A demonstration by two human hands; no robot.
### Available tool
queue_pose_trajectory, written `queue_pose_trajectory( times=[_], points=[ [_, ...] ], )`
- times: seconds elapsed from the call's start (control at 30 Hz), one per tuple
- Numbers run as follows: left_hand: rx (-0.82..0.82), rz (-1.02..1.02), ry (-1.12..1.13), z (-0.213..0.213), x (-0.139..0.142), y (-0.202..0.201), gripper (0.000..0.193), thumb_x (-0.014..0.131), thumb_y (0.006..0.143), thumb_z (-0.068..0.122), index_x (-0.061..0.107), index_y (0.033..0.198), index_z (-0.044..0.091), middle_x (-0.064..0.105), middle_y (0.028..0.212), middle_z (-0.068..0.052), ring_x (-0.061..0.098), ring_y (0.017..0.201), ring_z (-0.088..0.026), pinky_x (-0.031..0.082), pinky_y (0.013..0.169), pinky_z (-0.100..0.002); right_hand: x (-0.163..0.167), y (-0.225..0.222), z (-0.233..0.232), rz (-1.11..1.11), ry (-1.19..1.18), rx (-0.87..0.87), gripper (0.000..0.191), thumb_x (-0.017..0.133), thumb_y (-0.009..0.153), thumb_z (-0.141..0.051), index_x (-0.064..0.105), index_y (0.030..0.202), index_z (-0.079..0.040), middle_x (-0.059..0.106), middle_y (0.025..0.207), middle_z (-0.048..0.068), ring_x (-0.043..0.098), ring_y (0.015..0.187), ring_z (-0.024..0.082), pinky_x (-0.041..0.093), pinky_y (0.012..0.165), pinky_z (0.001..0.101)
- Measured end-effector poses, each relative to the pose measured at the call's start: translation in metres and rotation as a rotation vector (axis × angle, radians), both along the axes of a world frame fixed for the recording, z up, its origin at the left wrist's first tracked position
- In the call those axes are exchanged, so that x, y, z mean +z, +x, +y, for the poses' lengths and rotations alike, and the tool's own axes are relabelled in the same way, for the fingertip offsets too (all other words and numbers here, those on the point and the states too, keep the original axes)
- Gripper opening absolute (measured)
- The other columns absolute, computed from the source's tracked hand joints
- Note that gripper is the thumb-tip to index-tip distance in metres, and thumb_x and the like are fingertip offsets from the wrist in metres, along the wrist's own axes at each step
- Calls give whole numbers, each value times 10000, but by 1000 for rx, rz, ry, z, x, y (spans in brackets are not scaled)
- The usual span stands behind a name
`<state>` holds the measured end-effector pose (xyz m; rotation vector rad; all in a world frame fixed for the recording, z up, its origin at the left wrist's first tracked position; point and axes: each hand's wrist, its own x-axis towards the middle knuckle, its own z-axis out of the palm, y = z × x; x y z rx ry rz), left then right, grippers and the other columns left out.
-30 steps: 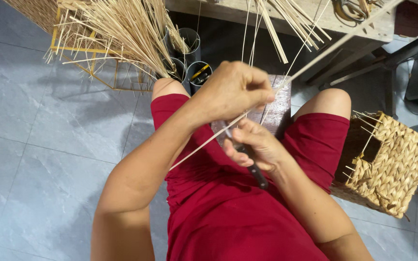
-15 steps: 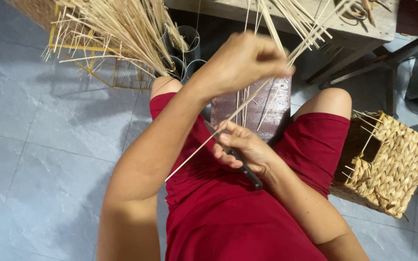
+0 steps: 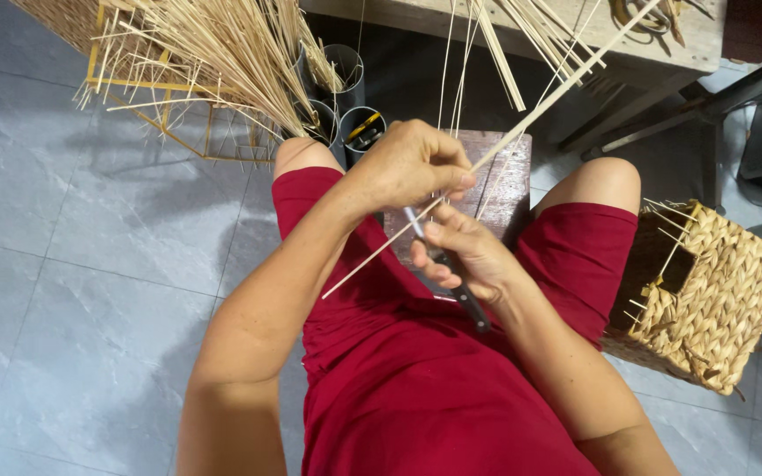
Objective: The person sits with a small wooden board on their lap and uses a knife to split and trim thin bamboo strips into narrow slats. They hold each strip against the board, cut along it, and set finished slats with a growing pile of strips beside them.
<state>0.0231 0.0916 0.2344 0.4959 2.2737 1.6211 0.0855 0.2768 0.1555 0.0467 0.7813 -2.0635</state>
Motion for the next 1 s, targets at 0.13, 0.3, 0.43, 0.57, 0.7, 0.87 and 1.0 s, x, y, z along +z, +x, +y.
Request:
queue_pose_trajectory(
  times=[0.13,0.3,0.43,0.57,0.7,0.87,1.0],
  points=[
    [74,39,48,8,6,-11,80,780,864,148,810,862,74,786,719,-11,735,657,-44,583,642,-225,-4,2,-10,16,-23,47,235,622,1039,-152,486,1220,-89,666,852,166,555,513,138,421,384,215],
    [136,84,83,18,13,-23,78,776,875,154,810,871,84,788,709,6,741,661,-38,579,631,-214,-12,1,-13,26,-1,66,210,611,1043,-152,488,1200,-89,672,834,172,557,513,138,421,382,225],
    [170,149,70,21,16,-29,96,785,875,170,810,845,83,785,693,12,737,647,-32,578,629,-204,-19,1,-13,18,17,86,200,612,1040,-155,482,1185,-106,674,831,170,553,497,136,417,375,228],
    [194,188,146,21,18,-37,97,776,880,166,794,870,71,790,706,4,748,668,-27,577,629,-200,-25,3,-12,-17,74,94,205,601,1023,-155,487,1191,-121,676,822,166,551,497,135,414,379,234],
    [196,223,162,22,14,-38,111,777,887,173,792,871,65,787,706,-3,742,664,-32,579,626,-201,-29,2,-9,26,35,94,184,599,1053,-149,488,1183,-81,679,854,166,533,498,128,403,386,232],
    [153,196,132,17,5,-38,114,774,891,200,791,914,90,797,765,3,747,706,-31,590,660,-201,-28,3,-8,33,81,68,165,589,1044,-140,501,1173,-85,672,835,160,531,487,129,399,375,231],
    [-41,156,-81,0,-9,-27,173,801,827,215,804,966,112,792,812,-16,743,722,-73,572,674,-239,-19,0,1,40,83,23,148,591,1038,-127,505,1148,-81,667,828,156,540,492,140,395,371,225]
  ],
)
